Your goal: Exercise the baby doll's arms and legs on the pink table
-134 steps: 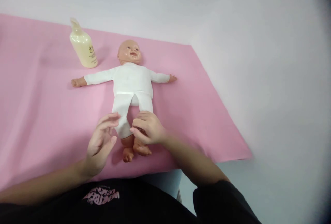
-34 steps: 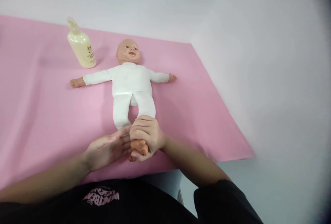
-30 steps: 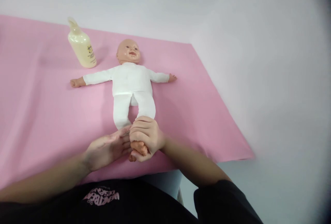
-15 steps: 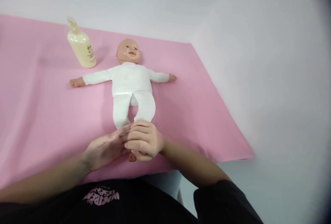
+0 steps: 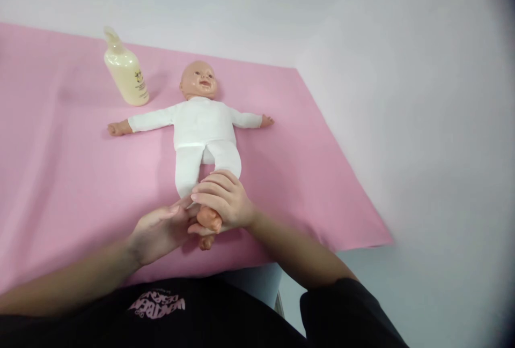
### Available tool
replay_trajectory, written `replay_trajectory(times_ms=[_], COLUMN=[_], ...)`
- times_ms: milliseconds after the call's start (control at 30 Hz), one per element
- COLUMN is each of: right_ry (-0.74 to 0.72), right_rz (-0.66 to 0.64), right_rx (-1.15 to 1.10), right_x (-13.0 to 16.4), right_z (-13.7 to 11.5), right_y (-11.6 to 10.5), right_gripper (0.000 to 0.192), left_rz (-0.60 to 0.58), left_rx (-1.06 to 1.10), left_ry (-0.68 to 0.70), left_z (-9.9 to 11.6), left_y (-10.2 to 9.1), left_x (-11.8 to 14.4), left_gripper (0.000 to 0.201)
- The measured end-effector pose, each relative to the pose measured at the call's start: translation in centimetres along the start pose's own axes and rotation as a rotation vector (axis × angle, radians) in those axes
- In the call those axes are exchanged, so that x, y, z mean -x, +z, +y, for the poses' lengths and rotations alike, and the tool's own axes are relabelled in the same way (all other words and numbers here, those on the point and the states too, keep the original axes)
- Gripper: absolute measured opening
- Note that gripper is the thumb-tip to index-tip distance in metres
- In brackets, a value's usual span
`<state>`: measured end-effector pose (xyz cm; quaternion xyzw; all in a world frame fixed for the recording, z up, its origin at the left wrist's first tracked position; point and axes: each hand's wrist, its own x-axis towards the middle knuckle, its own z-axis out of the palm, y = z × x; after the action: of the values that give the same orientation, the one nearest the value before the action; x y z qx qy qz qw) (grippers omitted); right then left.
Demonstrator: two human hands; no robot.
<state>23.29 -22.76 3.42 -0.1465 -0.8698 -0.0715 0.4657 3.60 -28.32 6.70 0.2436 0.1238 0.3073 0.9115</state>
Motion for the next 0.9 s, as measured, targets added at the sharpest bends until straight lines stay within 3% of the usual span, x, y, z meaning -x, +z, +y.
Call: replay_trajectory(times_ms=[133, 333, 567, 800, 900], right_ry=[-0.032, -0.024, 0.049, 0.048, 0.052], right_rz=[0.015, 0.022, -0.055, 0.045, 0.056], right_rx=[0.009, 0.019, 0.037, 0.027, 0.030], right_x=[-0.3, -0.4, 0.3, -0.2, -0.1], right_z=[0.1, 0.1, 0.2, 0.0, 0.0], right_y=[-0.2, -0.2, 0.0, 0.0, 0.0], right_gripper=[0.039, 0.034, 0.030, 0.038, 0.040], left_rz=[-0.033, 0.018, 0.002, 0.038, 0.122], left_rx=[-0.089, -0.050, -0.032, 0.056, 0.106], left_ry=[0.044, 0.062, 0.066, 0.057, 0.029], left_z=[-0.3, -0.5, -0.3, -0.8, -0.8], left_y=[-0.2, -0.9, -0.8, -1.7, -1.4], left_x=[0.0, 0.2, 0.4, 0.8, 0.7], left_gripper=[0.044, 0.044, 0.045, 0.045, 0.045])
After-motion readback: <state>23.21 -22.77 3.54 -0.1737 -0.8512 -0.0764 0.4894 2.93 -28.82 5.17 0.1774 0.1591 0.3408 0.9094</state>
